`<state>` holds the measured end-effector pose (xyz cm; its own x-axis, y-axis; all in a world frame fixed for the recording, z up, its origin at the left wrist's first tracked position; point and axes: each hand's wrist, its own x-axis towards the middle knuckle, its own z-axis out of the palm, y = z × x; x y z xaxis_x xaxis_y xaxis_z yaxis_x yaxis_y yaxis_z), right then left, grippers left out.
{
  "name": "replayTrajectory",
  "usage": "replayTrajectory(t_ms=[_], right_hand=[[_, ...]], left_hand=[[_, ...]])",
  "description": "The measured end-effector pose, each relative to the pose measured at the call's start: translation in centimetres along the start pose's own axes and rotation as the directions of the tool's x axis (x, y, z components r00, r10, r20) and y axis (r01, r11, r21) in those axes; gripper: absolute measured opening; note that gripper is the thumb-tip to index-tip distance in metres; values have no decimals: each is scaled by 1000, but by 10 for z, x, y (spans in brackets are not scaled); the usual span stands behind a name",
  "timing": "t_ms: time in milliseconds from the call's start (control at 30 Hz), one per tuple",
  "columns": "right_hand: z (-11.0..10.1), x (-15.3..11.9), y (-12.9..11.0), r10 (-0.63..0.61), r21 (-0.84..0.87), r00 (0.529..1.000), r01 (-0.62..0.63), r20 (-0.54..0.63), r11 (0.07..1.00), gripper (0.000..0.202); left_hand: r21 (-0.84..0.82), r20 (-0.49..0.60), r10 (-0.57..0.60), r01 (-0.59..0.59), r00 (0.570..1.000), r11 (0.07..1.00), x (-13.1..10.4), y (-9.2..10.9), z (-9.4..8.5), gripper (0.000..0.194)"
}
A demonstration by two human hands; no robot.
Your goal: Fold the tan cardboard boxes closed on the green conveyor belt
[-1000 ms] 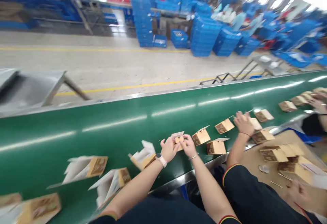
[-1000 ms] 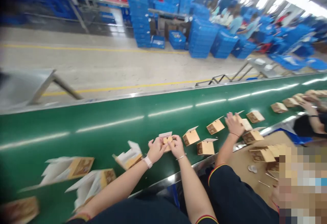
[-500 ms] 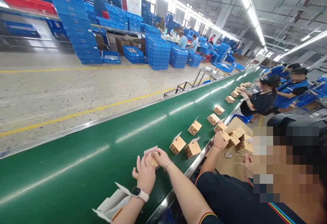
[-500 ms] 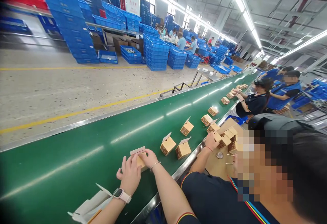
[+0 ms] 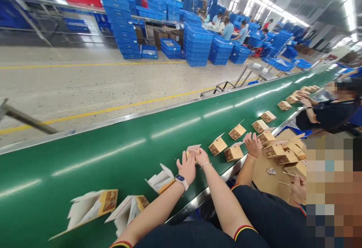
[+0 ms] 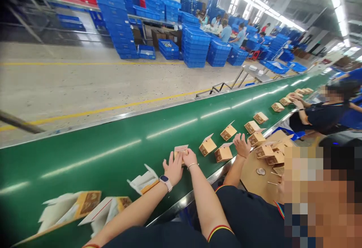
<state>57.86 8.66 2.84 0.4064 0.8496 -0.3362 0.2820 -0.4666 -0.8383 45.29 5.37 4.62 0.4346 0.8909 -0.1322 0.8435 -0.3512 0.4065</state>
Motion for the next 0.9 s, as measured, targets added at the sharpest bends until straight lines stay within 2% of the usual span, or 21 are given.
replayTrajectory(t_ms=[67, 133, 200, 233, 267, 300, 333, 400, 467, 533, 633, 700, 733, 800, 900], right_hand=[[-51, 14, -14, -27, 28, 999, 28, -33, 999, 28], [-108, 37, -24, -53, 57, 994, 59, -99, 997, 33], [-147, 60, -25, -25, 150, 977, 57, -210, 987, 28], [-154, 69, -22, -8, 166, 967, 52, -255, 985, 29], [-151, 74, -16, 4, 171, 964, 43, -265, 984, 32], [-140, 76, -8, 23, 178, 964, 25, -263, 984, 33], [-121, 76, 2, 42, 179, 967, 5, -253, 984, 33], [-74, 69, 21, 84, 185, 970, -41, -229, 982, 32], [-32, 62, 37, 130, 191, 970, -90, -208, 977, 30], [-8, 58, 45, 178, 203, 964, -137, -199, 970, 26], [-2, 63, 47, 236, 240, 947, -181, -220, 954, 25], [-8, 67, 46, 258, 273, 934, -188, -247, 943, 28], [-11, 68, 46, 263, 289, 928, -184, -263, 939, 31], [-12, 66, 46, 266, 317, 918, -168, -295, 933, 38], [1, 54, 50, 280, 353, 903, -158, -327, 922, 46]], left_hand=[[-75, 8, 49, -48, 999, 996, -9, 10, -12, 66], [-219, 0, 189, -184, 982, 958, -24, 18, -23, 62], [-439, 8, 396, -352, 918, 826, -42, 22, -35, 51], [-559, 15, 490, -399, 872, 727, -51, 22, -42, 44], [-671, 25, 561, -402, 827, 623, -59, 21, -48, 38], [-766, 39, 608, -367, 793, 528, -65, 19, -54, 33], [-838, 58, 634, -308, 771, 451, -70, 16, -60, 29], [-921, 114, 647, -164, 754, 354, -76, 10, -66, 26], [-943, 208, 641, -24, 739, 333, -79, 5, -65, 24], [-909, 355, 608, 111, 710, 401, -83, 1, -57, 20], [-765, 585, 477, 252, 655, 592, -89, -7, -41, 14], [-688, 654, 401, 283, 642, 668, -94, -14, -37, 14], [-679, 657, 382, 290, 650, 674, -96, -19, -39, 16], [-719, 621, 381, 304, 684, 626, -98, -32, -52, 20], [-803, 548, 420, 314, 724, 506, -100, -54, -90, 26]])
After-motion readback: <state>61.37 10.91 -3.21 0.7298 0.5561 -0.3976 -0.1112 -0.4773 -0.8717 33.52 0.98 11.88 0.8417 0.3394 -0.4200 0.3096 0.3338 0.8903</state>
